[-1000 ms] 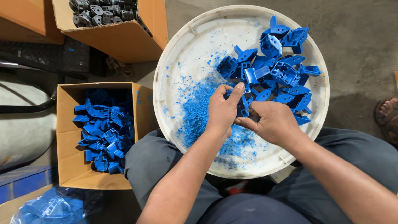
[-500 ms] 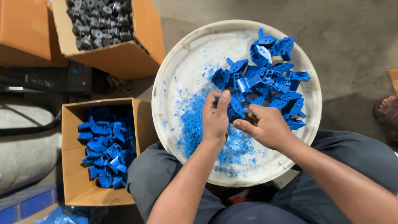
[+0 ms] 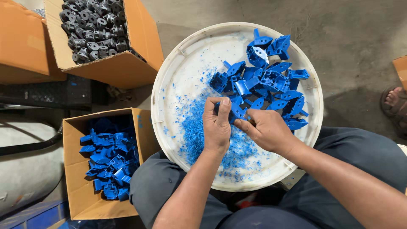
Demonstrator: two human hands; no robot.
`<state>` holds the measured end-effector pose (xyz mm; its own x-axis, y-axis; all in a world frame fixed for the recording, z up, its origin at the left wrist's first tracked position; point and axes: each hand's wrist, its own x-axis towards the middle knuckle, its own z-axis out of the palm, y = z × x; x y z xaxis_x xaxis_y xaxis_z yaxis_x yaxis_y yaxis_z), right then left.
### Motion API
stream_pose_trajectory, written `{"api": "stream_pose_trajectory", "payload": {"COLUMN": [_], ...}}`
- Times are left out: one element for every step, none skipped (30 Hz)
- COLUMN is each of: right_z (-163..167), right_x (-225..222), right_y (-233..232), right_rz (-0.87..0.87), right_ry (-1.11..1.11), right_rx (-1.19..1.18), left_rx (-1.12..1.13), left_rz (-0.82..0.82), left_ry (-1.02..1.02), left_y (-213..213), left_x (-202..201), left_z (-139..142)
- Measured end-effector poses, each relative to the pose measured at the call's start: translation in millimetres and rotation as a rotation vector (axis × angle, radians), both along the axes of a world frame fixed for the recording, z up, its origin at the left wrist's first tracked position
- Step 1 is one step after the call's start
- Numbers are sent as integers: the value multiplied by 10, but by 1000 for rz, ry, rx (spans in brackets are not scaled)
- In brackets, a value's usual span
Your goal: The person uses a small yellow tool to scrape and clean excess material from blue plastic parts, one at a time, over a white plastic lid.
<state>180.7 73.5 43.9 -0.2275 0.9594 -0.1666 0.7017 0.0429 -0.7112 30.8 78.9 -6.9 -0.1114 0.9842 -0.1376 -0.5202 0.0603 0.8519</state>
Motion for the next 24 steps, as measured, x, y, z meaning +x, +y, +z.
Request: {"api": "stream_pose_trajectory", "payload": {"right_z": [-3, -6, -5, -3, 1, 9, 23, 39, 58, 76, 89, 94, 94, 87, 73, 54, 36, 18, 2, -8, -14, -17, -17, -15], "right_x": [-5, -11, -13, -16, -22, -24, -20, -11, 5, 29, 53, 76, 100, 117, 121, 117, 110, 98, 80, 67, 55, 43, 32, 23], "right_y": [-4, -7, -14, -22, -24, -32, -44, -50, -59, -65, -64, -46, -16, 5, 15, 24, 30, 33, 29, 28, 26, 26, 27, 20], "right_rz": [13, 27, 36, 46, 58, 103, 149, 197, 173, 148, 122, 57, -14, -89, -97, -107, -116, -114, -111, -105, -107, -108, -109, -107], "right_ry": [-17, -34, -48, -62, -77, -68, -61, -53, 85, 221, 356, 376, 397, 418, 445, 473, 500, 486, 473, 460, 448, 437, 426, 420], "right_rx": [18, 36, 51, 67, 85, 89, 94, 100, 65, 28, -11, -16, -20, -24, -5, 16, 38, 57, 74, 91, 73, 55, 34, 34], "left_rx": [12, 25, 18, 12, 7, 1, -5, -9, -31, -54, -78, -93, -109, -126, -130, -133, -135, -120, -107, -94, -111, -128, -147, -137], "left_rz": [3, 6, 11, 17, 24, 42, 62, 84, 89, 92, 96, 82, 63, 39, 22, 4, -15, -34, -51, -67, -77, -86, -95, -92], "left_ry": [32, 63, 57, 51, 44, 37, 29, 21, 3, -15, -35, -66, -96, -125, -135, -144, -154, -116, -78, -39, -39, -38, -38, -34], "left_y": [-6, -10, -13, -10, -2, 9, 25, 44, 58, 69, 72, 69, 64, 55, 44, 33, 26, 18, 7, -2, -10, -18, -25, -26], "left_x": [3, 4, 8, 11, 11, 11, 7, 2, -8, -14, -17, -14, -5, 4, 9, 12, 13, 11, 3, -6, -15, -20, -25, -25], "left_z": [-5, -10, -17, -24, -30, -35, -38, -39, -34, -27, -17, -3, 12, 29, 45, 61, 75, 88, 99, 108, 115, 122, 127, 130]}}
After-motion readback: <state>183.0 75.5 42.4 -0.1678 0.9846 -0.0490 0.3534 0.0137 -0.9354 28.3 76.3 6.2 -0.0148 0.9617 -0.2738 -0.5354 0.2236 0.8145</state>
